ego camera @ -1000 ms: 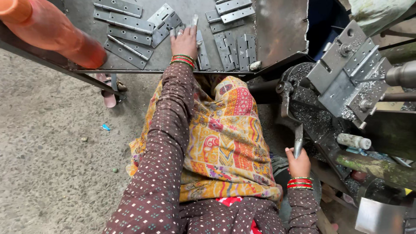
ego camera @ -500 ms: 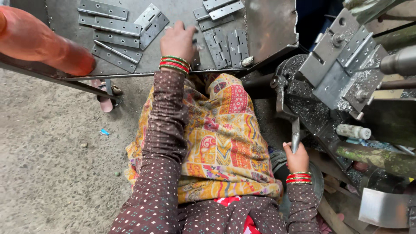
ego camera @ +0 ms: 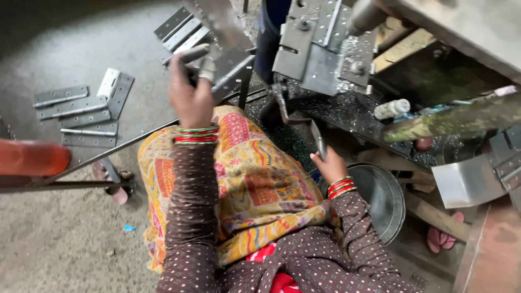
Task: The person sits on the floor and operates a drill press to drill holes into metal hinge plates. They pick up each plate, position it under the drill, activate the machine, and then place the finished piece on a nearby metal table.
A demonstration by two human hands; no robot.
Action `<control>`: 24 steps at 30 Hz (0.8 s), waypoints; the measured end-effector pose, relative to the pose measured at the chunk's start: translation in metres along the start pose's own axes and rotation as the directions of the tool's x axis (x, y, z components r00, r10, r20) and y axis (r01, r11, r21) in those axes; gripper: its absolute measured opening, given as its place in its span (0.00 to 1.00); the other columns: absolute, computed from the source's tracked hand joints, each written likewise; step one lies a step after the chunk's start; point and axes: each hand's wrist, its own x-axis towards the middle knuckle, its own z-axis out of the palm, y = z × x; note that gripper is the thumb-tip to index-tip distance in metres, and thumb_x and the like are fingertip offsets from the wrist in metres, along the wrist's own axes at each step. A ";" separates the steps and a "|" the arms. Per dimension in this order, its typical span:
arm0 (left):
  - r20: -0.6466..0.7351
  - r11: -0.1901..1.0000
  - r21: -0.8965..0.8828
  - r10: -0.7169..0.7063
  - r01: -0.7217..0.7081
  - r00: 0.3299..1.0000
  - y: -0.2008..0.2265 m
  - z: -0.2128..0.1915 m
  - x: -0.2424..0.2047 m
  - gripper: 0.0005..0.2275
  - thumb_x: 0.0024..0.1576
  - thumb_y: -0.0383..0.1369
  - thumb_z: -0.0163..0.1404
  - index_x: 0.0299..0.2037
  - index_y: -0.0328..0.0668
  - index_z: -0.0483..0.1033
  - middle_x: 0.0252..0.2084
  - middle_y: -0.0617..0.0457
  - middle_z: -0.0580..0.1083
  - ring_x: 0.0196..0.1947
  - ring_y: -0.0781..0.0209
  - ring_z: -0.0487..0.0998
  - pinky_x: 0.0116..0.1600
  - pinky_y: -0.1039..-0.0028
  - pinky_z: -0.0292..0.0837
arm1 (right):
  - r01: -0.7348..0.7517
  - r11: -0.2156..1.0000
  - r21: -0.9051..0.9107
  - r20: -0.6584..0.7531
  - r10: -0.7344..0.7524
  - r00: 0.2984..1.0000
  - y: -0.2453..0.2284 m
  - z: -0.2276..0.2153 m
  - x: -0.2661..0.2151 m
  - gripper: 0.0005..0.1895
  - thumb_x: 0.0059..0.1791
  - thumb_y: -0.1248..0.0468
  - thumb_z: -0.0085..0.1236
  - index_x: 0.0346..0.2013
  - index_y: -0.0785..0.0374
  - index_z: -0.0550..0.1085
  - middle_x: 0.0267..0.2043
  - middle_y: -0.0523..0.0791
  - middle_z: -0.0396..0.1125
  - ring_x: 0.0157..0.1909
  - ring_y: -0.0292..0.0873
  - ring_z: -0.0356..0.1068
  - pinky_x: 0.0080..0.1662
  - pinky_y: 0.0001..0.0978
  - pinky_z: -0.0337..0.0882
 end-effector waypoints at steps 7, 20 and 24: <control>0.114 0.985 0.080 -0.163 0.154 0.980 0.012 0.144 -0.053 0.12 0.63 0.37 0.55 0.53 0.47 0.74 0.44 0.47 0.79 0.42 0.53 0.81 0.45 0.66 0.72 | -0.044 0.998 0.037 0.044 0.042 0.998 -0.001 0.003 0.001 0.21 0.45 0.45 0.64 0.38 0.59 0.75 0.34 0.54 0.74 0.39 0.59 0.76 0.43 0.47 0.73; 0.647 0.554 0.467 0.318 -0.690 0.693 0.026 0.172 -0.088 0.17 0.57 0.36 0.47 0.55 0.40 0.75 0.62 0.48 0.69 0.65 0.50 0.68 0.72 0.44 0.51 | -0.005 0.989 -0.146 0.141 0.026 0.990 -0.020 -0.031 0.010 0.32 0.47 0.38 0.60 0.44 0.65 0.70 0.35 0.58 0.74 0.42 0.65 0.74 0.43 0.55 0.73; 0.658 0.581 0.454 0.294 -0.676 0.694 0.017 0.187 -0.078 0.16 0.58 0.34 0.47 0.53 0.37 0.76 0.62 0.48 0.70 0.62 0.51 0.70 0.68 0.45 0.57 | -0.009 0.996 -0.084 0.092 0.017 0.996 -0.018 -0.025 0.004 0.27 0.47 0.42 0.61 0.41 0.64 0.72 0.35 0.58 0.74 0.42 0.65 0.74 0.43 0.54 0.73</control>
